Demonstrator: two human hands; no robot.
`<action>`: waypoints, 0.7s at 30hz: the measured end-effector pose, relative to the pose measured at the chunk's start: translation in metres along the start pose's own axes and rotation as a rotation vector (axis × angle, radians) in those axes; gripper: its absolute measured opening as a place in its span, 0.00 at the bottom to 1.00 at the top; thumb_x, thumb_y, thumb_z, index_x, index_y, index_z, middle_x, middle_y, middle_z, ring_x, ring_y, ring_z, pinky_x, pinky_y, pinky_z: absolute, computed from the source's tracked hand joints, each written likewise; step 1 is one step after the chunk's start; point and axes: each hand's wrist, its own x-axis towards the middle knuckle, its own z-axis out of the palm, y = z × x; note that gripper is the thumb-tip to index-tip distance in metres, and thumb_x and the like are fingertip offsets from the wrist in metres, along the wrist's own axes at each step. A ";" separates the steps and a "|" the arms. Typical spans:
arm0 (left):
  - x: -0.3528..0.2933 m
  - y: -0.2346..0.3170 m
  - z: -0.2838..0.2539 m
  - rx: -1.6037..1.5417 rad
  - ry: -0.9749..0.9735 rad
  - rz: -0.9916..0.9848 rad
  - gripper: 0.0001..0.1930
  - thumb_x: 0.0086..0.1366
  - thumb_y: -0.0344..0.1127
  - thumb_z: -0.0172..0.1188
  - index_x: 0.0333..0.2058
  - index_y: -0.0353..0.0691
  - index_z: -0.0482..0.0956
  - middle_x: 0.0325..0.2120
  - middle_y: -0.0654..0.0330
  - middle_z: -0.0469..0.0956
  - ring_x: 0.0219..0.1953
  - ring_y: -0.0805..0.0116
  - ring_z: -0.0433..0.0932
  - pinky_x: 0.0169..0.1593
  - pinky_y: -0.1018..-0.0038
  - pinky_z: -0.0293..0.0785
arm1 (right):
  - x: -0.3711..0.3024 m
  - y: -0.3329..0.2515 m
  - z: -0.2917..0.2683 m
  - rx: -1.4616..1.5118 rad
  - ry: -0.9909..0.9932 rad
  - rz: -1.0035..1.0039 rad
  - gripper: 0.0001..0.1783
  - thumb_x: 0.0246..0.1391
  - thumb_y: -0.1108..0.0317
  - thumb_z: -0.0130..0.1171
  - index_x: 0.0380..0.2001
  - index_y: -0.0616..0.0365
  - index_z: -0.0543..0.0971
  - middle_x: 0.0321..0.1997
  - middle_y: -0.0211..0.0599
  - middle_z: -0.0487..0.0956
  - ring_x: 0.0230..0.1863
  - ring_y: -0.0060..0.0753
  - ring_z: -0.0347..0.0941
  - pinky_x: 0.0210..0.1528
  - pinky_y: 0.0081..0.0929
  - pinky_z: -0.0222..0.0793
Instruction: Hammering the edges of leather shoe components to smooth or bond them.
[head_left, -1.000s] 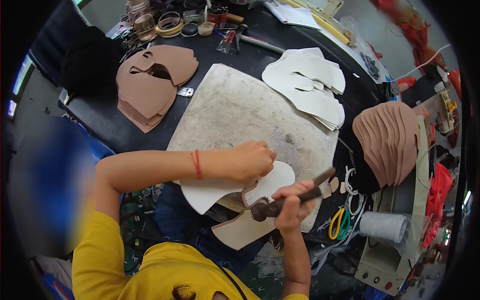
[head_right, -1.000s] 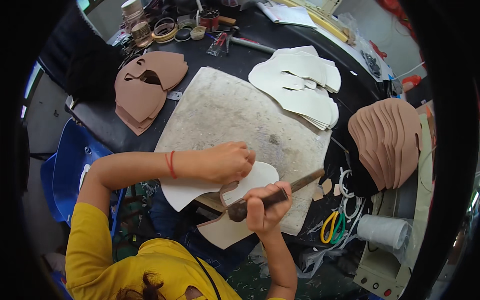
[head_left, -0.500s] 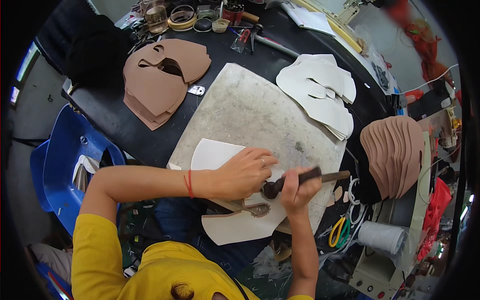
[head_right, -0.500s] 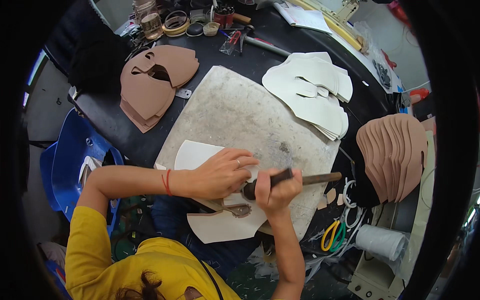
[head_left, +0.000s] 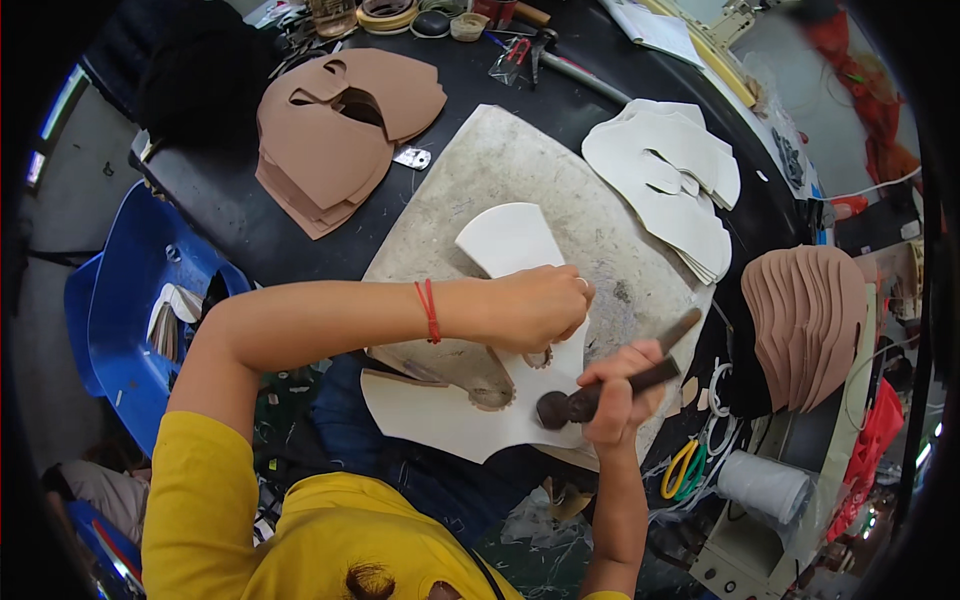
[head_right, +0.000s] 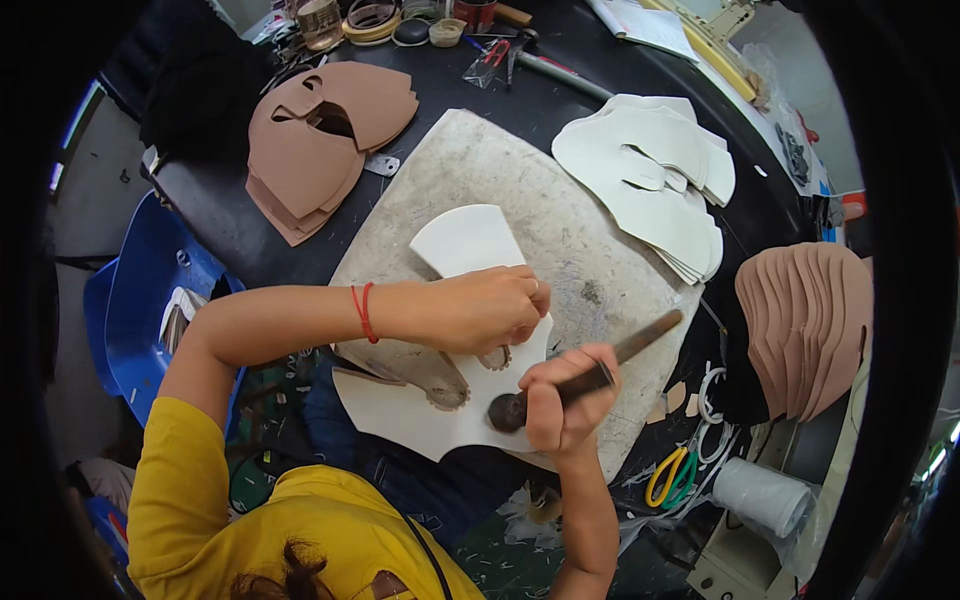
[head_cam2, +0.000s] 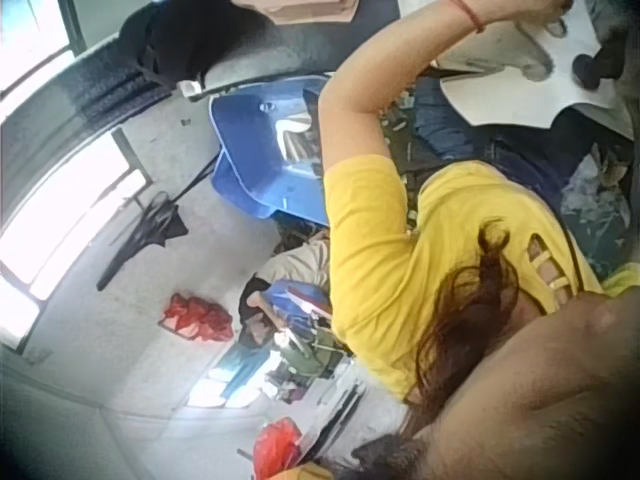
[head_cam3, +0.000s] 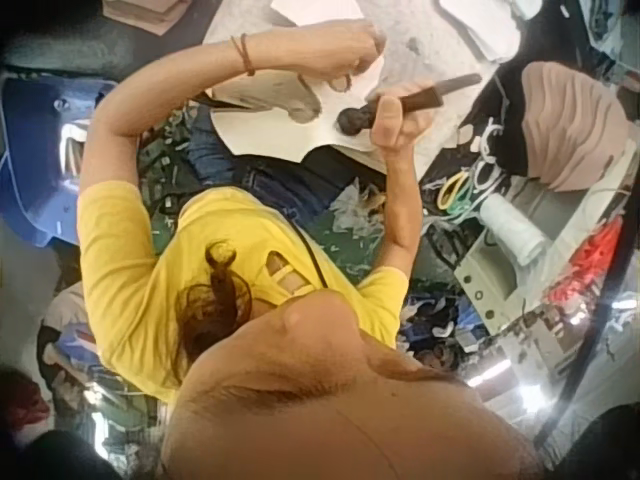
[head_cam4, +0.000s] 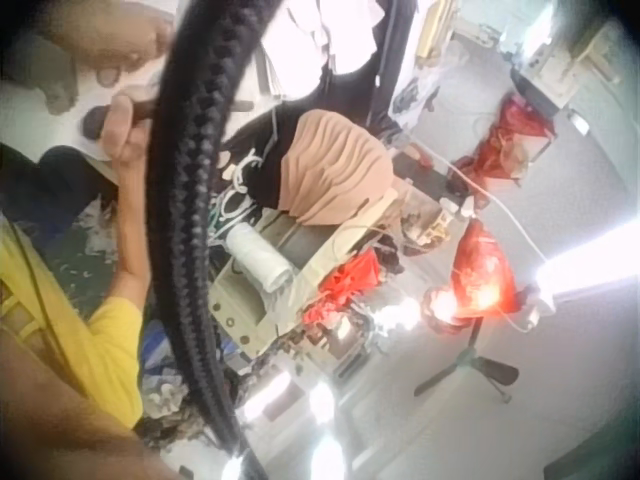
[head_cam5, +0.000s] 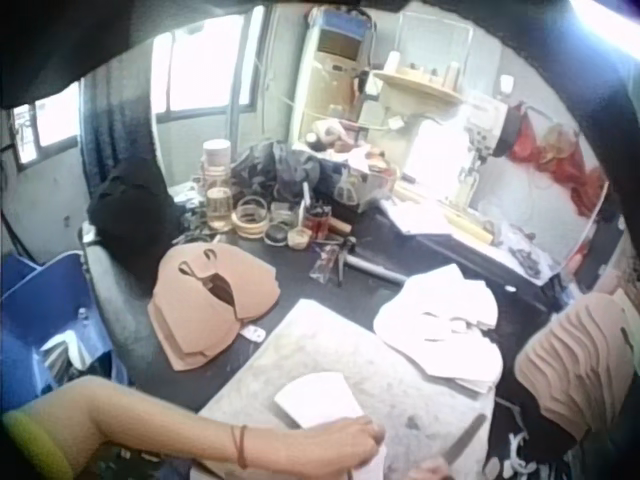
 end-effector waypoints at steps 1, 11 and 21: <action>0.000 0.005 -0.002 0.019 -0.018 0.051 0.05 0.46 0.29 0.59 0.24 0.35 0.76 0.42 0.55 0.73 0.52 0.58 0.66 0.51 0.68 0.64 | 0.005 -0.005 0.001 -0.075 0.093 -0.085 0.11 0.45 0.68 0.50 0.11 0.51 0.71 0.11 0.22 0.69 0.12 0.28 0.59 0.27 0.29 0.55; -0.028 -0.003 0.027 0.142 0.436 -0.095 0.05 0.51 0.33 0.61 0.28 0.42 0.77 0.45 0.62 0.72 0.54 0.58 0.63 0.52 0.62 0.55 | 0.017 -0.002 0.006 -0.023 0.077 -0.012 0.09 0.41 0.70 0.55 0.12 0.49 0.70 0.13 0.22 0.68 0.13 0.29 0.58 0.31 0.29 0.54; -0.033 -0.002 0.043 0.042 0.619 -0.171 0.10 0.52 0.25 0.53 0.35 0.40 0.69 0.50 0.58 0.66 0.60 0.56 0.56 0.59 0.58 0.46 | 0.020 0.013 0.019 -0.260 0.025 -0.087 0.09 0.43 0.69 0.57 0.14 0.51 0.71 0.15 0.25 0.71 0.16 0.31 0.63 0.29 0.28 0.55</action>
